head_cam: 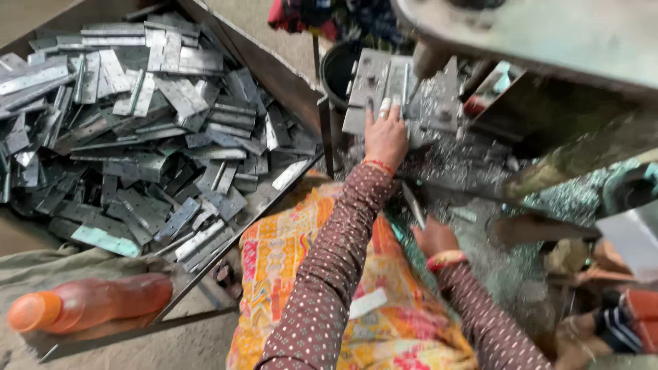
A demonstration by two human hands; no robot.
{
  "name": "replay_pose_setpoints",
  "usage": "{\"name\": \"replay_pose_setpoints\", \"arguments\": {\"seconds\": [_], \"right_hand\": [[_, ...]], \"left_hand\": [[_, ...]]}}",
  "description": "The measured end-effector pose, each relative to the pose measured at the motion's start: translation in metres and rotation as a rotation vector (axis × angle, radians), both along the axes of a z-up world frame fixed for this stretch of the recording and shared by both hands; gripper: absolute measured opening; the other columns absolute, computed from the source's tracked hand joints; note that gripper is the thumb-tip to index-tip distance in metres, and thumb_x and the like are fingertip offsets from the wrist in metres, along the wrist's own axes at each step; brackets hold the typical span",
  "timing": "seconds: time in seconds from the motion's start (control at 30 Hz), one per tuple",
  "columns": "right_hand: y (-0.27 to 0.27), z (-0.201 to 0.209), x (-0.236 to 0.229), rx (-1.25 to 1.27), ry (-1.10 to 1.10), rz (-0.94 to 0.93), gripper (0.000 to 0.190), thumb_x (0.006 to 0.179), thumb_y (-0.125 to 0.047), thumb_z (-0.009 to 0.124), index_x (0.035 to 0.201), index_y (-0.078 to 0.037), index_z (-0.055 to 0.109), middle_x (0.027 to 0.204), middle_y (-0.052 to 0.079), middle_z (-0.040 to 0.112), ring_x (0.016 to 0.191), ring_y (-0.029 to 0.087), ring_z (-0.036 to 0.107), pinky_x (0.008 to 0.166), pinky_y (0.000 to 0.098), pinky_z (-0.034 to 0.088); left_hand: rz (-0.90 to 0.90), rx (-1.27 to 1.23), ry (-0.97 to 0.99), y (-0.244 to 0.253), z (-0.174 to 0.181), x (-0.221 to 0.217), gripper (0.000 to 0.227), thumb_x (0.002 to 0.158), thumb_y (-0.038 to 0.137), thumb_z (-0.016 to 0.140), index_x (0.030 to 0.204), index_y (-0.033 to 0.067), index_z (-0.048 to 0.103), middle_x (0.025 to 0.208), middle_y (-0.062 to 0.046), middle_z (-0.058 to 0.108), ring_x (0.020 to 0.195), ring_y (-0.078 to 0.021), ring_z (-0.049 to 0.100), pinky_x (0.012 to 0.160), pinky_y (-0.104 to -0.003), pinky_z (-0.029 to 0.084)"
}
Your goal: The person sits on the floor and repeatedly picks up metal pieces from a large bin. They place each piece into a machine, operate a lever to process it, and then remove the finished piece, continuing this cycle throughout the video.
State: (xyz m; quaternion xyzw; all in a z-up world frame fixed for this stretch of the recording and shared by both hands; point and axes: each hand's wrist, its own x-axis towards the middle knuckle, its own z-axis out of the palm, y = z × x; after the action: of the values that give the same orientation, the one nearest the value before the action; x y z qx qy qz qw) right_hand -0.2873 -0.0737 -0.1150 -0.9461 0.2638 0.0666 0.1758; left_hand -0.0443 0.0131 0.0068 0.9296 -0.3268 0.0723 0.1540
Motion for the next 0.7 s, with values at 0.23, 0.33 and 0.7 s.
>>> {"name": "replay_pose_setpoints", "arguments": {"seconds": [0.23,0.33,0.7], "right_hand": [[-0.053,0.050,0.057,-0.053,0.295,0.127,0.063,0.084,-0.062,0.075,0.098,-0.001,0.072,0.095,0.025,0.073,0.091,0.045,0.072,0.083,0.0517,0.056],[-0.033,0.033,0.038,0.067,0.179,-0.024,0.060,0.081,-0.057,0.075,0.101,-0.001,0.069,0.094,0.026,0.073,0.088,0.045,0.072,0.080,0.0536,0.056],[-0.022,0.063,0.031,0.092,0.167,-0.078,0.057,0.093,-0.061,0.068,0.103,-0.005,0.067,0.090,0.021,0.074,0.082,0.039,0.072,0.075,0.0498,0.055]], "left_hand": [[-0.012,0.054,0.080,-0.005,0.017,0.031,0.027,0.095,0.019,0.052,0.100,0.0142,0.078,0.148,-0.008,0.052,0.137,-0.0277,0.049,0.121,-0.063,0.021],[-0.012,0.071,0.120,-0.009,0.020,0.042,0.028,0.095,0.018,0.053,0.090,0.0119,0.080,0.150,-0.006,0.052,0.137,-0.0260,0.050,0.121,-0.060,0.022],[-0.070,-0.065,-0.134,-0.004,0.008,0.035,0.024,0.089,0.018,0.057,0.089,0.0090,0.079,0.134,-0.007,0.063,0.130,-0.0273,0.055,0.118,-0.060,0.026]]}}
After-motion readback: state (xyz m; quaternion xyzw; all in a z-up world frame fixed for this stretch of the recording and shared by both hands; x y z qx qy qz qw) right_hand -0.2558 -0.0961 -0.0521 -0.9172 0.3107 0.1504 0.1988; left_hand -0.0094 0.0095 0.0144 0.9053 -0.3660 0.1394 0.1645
